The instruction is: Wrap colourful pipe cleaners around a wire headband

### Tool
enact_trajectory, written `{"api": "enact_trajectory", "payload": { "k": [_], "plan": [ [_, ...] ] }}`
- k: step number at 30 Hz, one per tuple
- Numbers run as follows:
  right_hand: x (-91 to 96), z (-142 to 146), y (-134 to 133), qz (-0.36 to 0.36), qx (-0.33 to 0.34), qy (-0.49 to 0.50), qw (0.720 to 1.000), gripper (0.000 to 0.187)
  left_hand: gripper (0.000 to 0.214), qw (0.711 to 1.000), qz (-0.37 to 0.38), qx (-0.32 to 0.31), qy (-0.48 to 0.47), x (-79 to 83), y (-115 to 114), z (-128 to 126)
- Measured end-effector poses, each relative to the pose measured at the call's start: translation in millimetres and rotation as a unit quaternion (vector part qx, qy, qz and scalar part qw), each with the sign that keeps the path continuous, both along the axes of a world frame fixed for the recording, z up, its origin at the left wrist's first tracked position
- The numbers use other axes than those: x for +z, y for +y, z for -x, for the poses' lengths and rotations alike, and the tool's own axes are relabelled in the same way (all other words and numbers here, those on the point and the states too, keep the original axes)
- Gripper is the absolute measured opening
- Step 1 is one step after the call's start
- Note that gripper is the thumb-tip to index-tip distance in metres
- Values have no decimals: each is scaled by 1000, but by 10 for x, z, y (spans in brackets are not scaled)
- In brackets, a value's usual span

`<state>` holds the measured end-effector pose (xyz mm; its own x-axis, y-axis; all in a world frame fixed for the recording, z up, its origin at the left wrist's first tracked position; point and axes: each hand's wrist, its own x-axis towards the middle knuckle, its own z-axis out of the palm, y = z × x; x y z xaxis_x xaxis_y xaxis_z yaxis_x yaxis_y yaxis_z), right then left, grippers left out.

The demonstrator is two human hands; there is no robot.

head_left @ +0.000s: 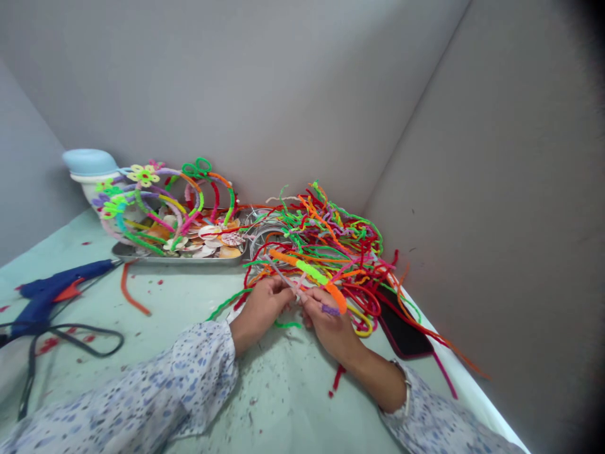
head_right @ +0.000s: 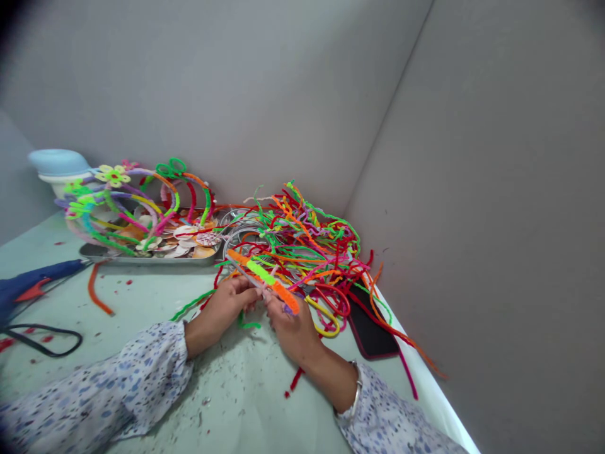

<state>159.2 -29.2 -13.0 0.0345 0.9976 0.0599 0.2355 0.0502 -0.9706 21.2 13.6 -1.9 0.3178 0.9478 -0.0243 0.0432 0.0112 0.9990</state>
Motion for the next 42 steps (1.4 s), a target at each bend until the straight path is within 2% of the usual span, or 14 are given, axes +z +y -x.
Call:
{"api": "enact_trajectory", "payload": {
  "k": [9,16,26,31,37,42],
  "plan": [
    [29,2,38,47,1,45,998,27,30,1000,-15,-3,3,-88,4,6],
    [1,-2,7,18,7,9,1000,24,33,999,-32,8,38,-138,19,1],
    [-22,-2,-7,6,27,6,1000,25,26,996,-39,22,73,-94,0,-8],
    [-25,-6,20,27,24,59,998,24,27,999,-30,6,41,-121,0,-3],
    [-18,-50,42,33,34,93,995,37,30,999,-28,16,19,-125,-1,-5],
    [-15,-51,51,24,2,127,992,28,31,999,-27,31,20,-114,-2,-3]
  ]
}}
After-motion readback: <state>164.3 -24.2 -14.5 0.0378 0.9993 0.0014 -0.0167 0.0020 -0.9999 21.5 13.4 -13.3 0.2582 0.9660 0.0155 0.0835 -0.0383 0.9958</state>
